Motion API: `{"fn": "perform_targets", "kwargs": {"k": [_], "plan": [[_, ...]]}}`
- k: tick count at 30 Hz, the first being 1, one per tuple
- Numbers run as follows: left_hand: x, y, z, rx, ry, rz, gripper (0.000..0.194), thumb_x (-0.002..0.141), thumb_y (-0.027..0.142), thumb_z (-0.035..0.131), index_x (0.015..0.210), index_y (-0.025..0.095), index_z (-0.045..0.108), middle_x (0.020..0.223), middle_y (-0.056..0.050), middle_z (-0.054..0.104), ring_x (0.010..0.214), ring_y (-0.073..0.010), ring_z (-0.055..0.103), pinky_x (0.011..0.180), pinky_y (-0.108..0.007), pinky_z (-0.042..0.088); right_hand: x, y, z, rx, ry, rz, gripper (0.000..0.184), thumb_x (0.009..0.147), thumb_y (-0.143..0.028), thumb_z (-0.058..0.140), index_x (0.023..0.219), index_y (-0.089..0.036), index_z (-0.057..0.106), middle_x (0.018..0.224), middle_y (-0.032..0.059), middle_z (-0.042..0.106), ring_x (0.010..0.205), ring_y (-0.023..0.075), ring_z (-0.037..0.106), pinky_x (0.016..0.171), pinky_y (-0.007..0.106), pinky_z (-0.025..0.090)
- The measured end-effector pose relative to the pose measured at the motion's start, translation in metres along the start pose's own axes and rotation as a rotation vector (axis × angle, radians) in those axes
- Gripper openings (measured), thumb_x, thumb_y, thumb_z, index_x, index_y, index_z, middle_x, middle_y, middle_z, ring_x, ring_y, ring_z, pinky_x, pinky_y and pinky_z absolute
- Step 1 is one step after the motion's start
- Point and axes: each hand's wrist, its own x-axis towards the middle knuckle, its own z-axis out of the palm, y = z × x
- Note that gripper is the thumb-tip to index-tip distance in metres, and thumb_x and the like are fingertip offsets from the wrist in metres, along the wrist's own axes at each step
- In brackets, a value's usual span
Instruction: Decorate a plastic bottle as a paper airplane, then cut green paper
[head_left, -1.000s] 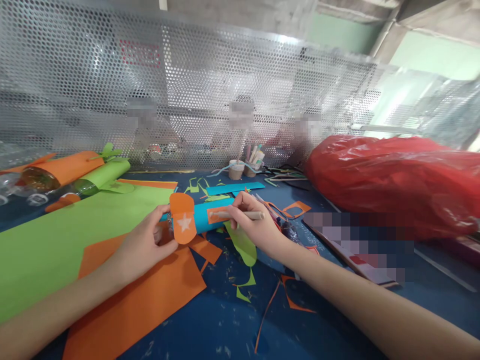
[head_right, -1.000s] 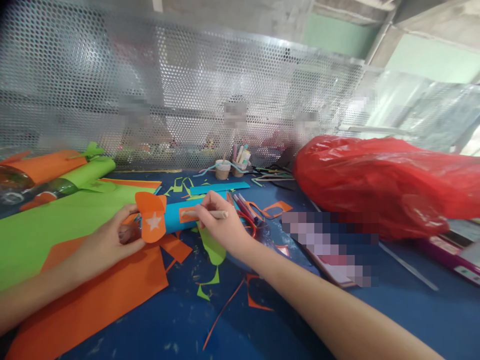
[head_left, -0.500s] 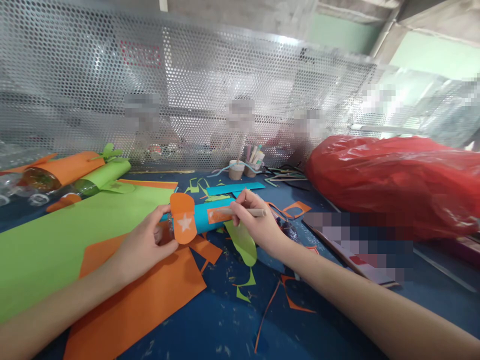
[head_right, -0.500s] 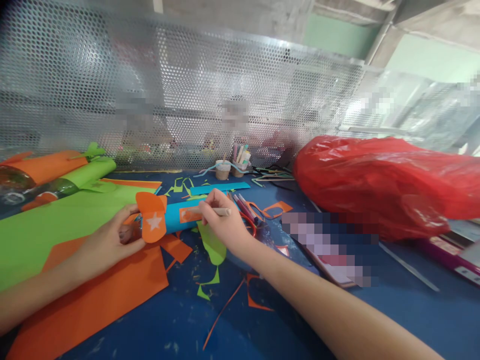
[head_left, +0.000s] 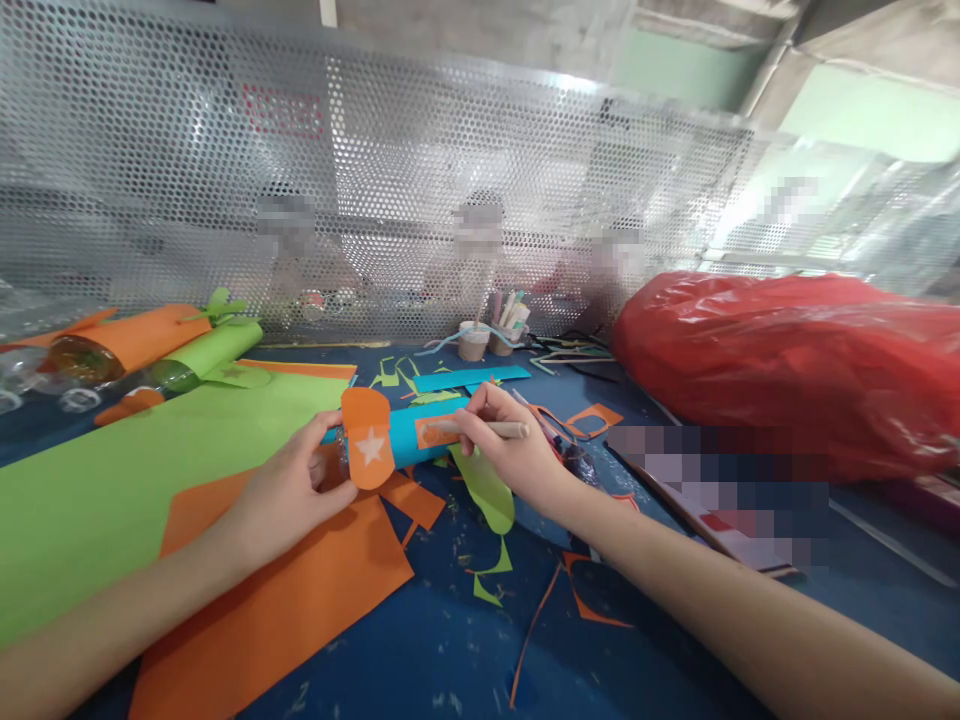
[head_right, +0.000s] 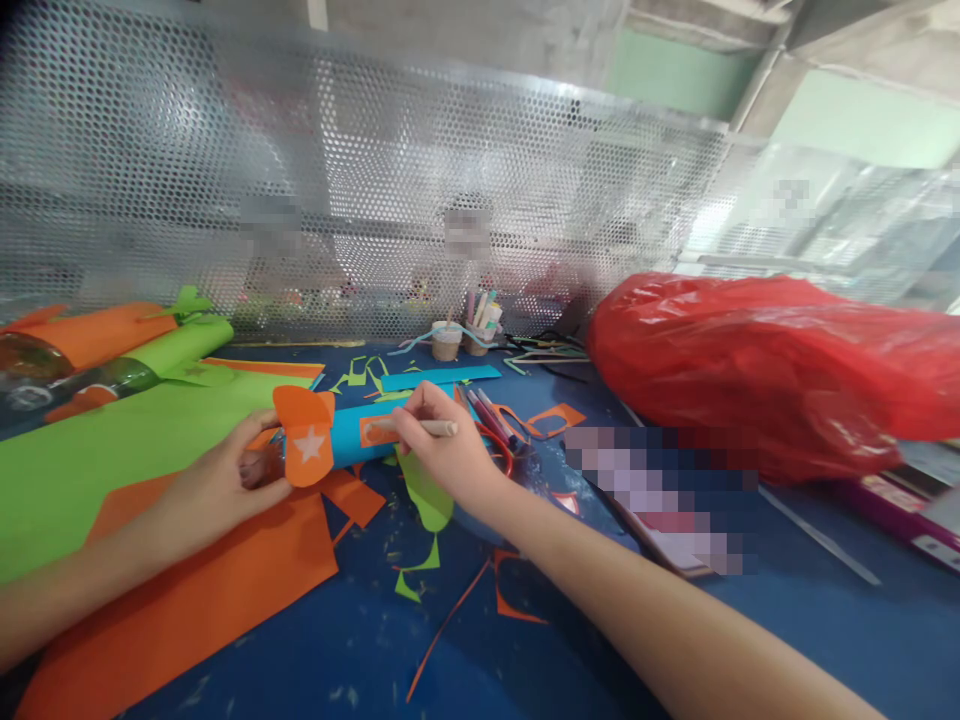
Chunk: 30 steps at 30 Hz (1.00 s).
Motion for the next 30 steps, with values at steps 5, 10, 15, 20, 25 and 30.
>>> {"fn": "perform_targets", "kwargs": {"k": [5,10,15,20,25,30], "plan": [[-0.0002,-0.0005,-0.001,-0.084,-0.036,-0.028,0.059,0.071,0.04,0.067,0.124,0.023,0.046,0.115,-0.009,0.076,0.102,-0.0302,0.075,0.089,-0.042,0.06,0.0006,-0.0004,-0.0004,-0.019,0.015,-0.004,0.021,0.088,-0.031,0.058,0.072,-0.023,0.046,0.055,-0.0058,0.056,0.052,0.0121,0.052,0.055,0.026,0.039],[-0.001,-0.003,-0.0001,-0.096,-0.011,0.009,0.055,0.074,0.04,0.068,0.123,0.025,0.048,0.114,-0.005,0.077,0.103,-0.0316,0.074,0.089,-0.042,0.06,-0.0002,-0.0022,-0.0003,-0.021,0.025,-0.012,0.021,0.087,-0.03,0.058,0.071,-0.024,0.046,0.056,-0.0056,0.056,0.053,0.012,0.051,0.055,0.026,0.039],[0.0002,-0.0041,-0.0004,-0.079,-0.031,0.001,0.057,0.074,0.039,0.067,0.125,0.024,0.047,0.111,-0.009,0.077,0.101,-0.0323,0.075,0.09,-0.047,0.06,0.0002,-0.0027,0.0004,-0.001,0.003,-0.01,0.021,0.088,-0.032,0.059,0.072,-0.024,0.046,0.056,-0.0056,0.057,0.052,0.0122,0.053,0.056,0.027,0.041],[0.0005,-0.0058,-0.0007,-0.098,-0.035,-0.01,0.059,0.073,0.042,0.068,0.125,0.024,0.046,0.119,-0.011,0.075,0.108,-0.0331,0.072,0.092,-0.047,0.059,0.0001,-0.0015,-0.0004,-0.006,0.01,-0.001,0.021,0.087,-0.031,0.059,0.072,-0.024,0.046,0.056,-0.0054,0.057,0.052,0.0123,0.052,0.055,0.026,0.04],[-0.0008,-0.0037,-0.0011,-0.122,-0.049,0.004,0.055,0.074,0.039,0.068,0.123,0.026,0.047,0.108,-0.006,0.078,0.101,-0.0307,0.075,0.087,-0.043,0.061,0.0003,-0.0011,-0.001,-0.006,0.024,0.008,0.02,0.086,-0.03,0.059,0.071,-0.024,0.046,0.055,-0.0062,0.055,0.052,0.012,0.049,0.054,0.026,0.037],[-0.002,0.0011,-0.0021,-0.044,0.002,0.018,0.052,0.073,0.037,0.068,0.12,0.026,0.05,0.102,-0.003,0.079,0.095,-0.0308,0.077,0.081,-0.039,0.063,0.0014,-0.0021,-0.0018,-0.01,0.02,0.01,0.021,0.086,-0.032,0.058,0.072,-0.024,0.045,0.055,-0.0063,0.054,0.052,0.0123,0.049,0.054,0.026,0.036]]}}
